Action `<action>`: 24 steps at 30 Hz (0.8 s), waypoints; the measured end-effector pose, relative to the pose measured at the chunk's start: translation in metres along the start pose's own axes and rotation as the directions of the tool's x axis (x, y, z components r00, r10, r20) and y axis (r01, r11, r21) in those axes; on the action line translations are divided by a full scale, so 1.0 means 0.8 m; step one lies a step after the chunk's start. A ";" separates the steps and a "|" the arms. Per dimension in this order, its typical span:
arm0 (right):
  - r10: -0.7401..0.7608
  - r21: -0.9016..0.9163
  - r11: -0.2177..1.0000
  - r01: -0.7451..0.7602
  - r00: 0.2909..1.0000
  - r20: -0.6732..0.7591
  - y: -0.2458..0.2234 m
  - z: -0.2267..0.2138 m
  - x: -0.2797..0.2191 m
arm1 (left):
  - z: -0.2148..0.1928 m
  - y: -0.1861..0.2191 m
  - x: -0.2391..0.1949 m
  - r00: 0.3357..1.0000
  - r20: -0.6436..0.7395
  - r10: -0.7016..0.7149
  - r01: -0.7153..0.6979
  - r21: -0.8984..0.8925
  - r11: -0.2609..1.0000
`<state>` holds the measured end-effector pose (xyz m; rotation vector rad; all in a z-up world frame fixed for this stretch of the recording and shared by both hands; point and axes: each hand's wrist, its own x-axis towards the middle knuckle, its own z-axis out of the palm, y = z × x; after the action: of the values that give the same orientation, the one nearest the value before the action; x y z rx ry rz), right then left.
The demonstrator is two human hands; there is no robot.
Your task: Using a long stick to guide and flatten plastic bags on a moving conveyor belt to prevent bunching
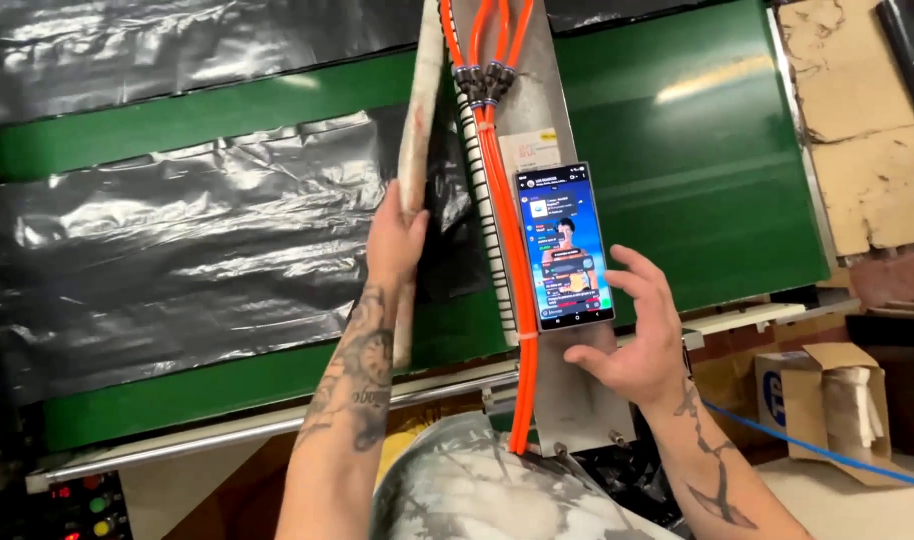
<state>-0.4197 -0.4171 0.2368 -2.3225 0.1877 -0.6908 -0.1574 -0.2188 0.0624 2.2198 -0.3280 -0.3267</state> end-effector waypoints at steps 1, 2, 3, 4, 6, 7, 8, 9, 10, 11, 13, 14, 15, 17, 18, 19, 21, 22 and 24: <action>-0.005 0.006 1.000 0.005 1.000 0.001 0.000 -0.001 -0.001 | -0.007 -0.009 0.000 1.000 -0.007 -0.002 0.002 0.003 1.000; 0.008 0.019 1.000 -0.008 1.000 0.005 0.000 -0.001 0.000 | -0.015 -0.017 0.004 0.999 -0.015 -0.038 0.036 -0.121 0.992; 0.021 0.032 0.999 -0.021 1.000 0.010 0.001 -0.001 0.001 | -0.023 -0.024 0.008 0.997 -0.018 -0.074 0.067 -0.243 0.968; 0.015 0.036 0.999 -0.016 1.000 0.005 0.002 -0.001 0.002 | -0.050 -0.025 0.000 0.997 -0.025 -0.069 0.061 -0.240 0.969; 0.037 0.070 0.997 -0.039 0.999 0.025 0.004 -0.001 0.001 | -0.102 -0.029 -0.023 0.992 -0.084 -0.091 0.062 -0.295 0.953; 0.036 0.076 0.996 -0.038 0.999 0.029 0.004 -0.001 0.000 | -0.126 -0.037 -0.046 0.991 -0.088 -0.096 0.067 -0.293 0.954; 0.035 0.081 0.996 -0.037 0.999 0.024 0.004 0.000 0.000 | -0.151 -0.045 -0.068 0.980 -0.156 -0.122 0.080 -0.251 0.965; 0.035 0.086 0.996 -0.037 0.999 0.018 0.005 0.002 0.000 | -0.176 -0.053 -0.089 0.964 -0.225 -0.145 0.097 -0.210 0.973; 0.036 0.092 0.995 -0.037 0.999 0.019 0.005 0.002 0.001 | -0.193 -0.062 -0.114 0.963 -0.227 -0.146 0.099 -0.205 0.974; 0.040 0.102 0.994 -0.041 0.999 0.020 0.005 0.002 0.002 | -0.210 -0.071 -0.138 0.934 -0.333 -0.129 0.090 -0.129 0.988; 0.053 0.114 0.992 -0.054 0.998 0.015 0.002 -0.001 0.003 | -0.240 -0.077 -0.183 0.899 -0.427 -0.095 0.085 -0.042 0.995; 0.042 0.081 0.996 -0.047 0.998 0.056 0.000 -0.004 0.004 | -0.252 -0.075 -0.202 0.864 -0.482 -0.148 0.166 -0.006 0.986; 0.033 0.047 0.998 -0.038 0.995 0.097 -0.003 -0.007 0.005 | -0.265 -0.072 -0.221 0.821 -0.537 -0.196 0.248 0.024 0.969; 0.044 0.052 0.997 -0.049 0.994 0.098 -0.005 -0.007 0.005 | -0.278 -0.070 -0.237 0.793 -0.569 -0.218 0.283 0.028 0.959; 0.040 0.054 0.998 -0.046 0.994 0.098 -0.004 -0.006 0.008 | -0.283 -0.069 -0.243 0.757 -0.608 -0.237 0.313 0.020 0.949; 0.039 0.056 0.997 -0.045 0.995 0.094 -0.005 -0.007 0.009 | -0.289 -0.085 -0.248 0.757 -0.610 -0.233 0.310 0.022 0.950; -0.042 -0.126 0.990 0.062 0.988 0.150 -0.007 -0.010 0.014 | -0.299 -0.117 -0.251 0.653 -0.749 -0.110 0.305 0.127 0.944; -0.043 -0.127 0.990 0.062 0.988 0.149 -0.011 -0.009 0.024 | -0.305 -0.122 -0.246 0.653 -0.750 -0.109 0.304 0.127 0.944; -0.138 -0.217 0.957 0.192 0.960 0.243 -0.021 -0.008 0.040 | -0.319 -0.133 -0.234 0.576 -0.810 -0.114 0.326 0.100 0.940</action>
<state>-0.3969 -0.4186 0.2654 -2.6504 -0.0319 -0.4995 -0.2314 0.0927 0.1563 2.3925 0.4428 0.6377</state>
